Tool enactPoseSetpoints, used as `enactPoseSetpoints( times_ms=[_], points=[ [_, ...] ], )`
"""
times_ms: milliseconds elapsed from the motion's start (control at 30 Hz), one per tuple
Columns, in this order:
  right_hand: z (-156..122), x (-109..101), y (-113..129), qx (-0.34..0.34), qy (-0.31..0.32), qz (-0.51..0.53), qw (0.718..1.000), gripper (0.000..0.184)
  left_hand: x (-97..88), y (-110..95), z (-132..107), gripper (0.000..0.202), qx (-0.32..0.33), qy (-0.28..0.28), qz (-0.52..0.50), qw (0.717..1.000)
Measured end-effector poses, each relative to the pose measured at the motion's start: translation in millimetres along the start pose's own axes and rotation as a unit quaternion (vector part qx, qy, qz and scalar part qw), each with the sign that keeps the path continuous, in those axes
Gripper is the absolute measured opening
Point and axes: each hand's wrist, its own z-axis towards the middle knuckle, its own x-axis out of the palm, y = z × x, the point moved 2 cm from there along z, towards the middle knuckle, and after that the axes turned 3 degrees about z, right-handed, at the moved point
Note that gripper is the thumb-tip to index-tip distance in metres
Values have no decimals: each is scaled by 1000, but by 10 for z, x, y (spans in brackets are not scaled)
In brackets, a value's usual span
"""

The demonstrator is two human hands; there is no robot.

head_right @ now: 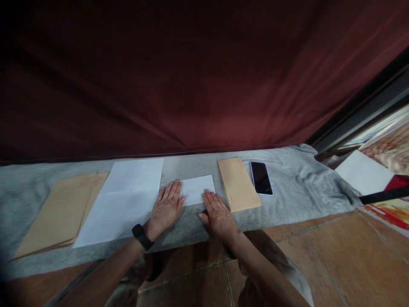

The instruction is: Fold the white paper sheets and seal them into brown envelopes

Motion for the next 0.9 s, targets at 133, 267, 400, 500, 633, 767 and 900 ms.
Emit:
enactPoseSetpoints(
  times_ms=[133,267,400,500,633,767,900],
  points=[
    [-38,13,-15,20,-12,-7,1000,65,24,8,0,59,1,-5,-7,1000],
    [-47,34,-9,38,-21,-15,999,64,42,28,-9,58,3,-18,-22,1000],
    [25,20,15,58,-39,-2,998,59,-25,41,-28,59,7,-49,-66,997],
    [136,-17,49,68,-51,8,996,56,-115,-8,-66,59,50,-60,-114,990],
    [268,-35,121,48,-32,19,998,52,-138,-130,-185,55,135,-29,-135,981],
    [281,36,181,19,0,30,999,49,-54,-165,-313,57,146,-4,-120,982],
    [232,108,188,3,17,23,1000,49,-41,-162,-365,58,150,-3,-106,983]
  ],
)
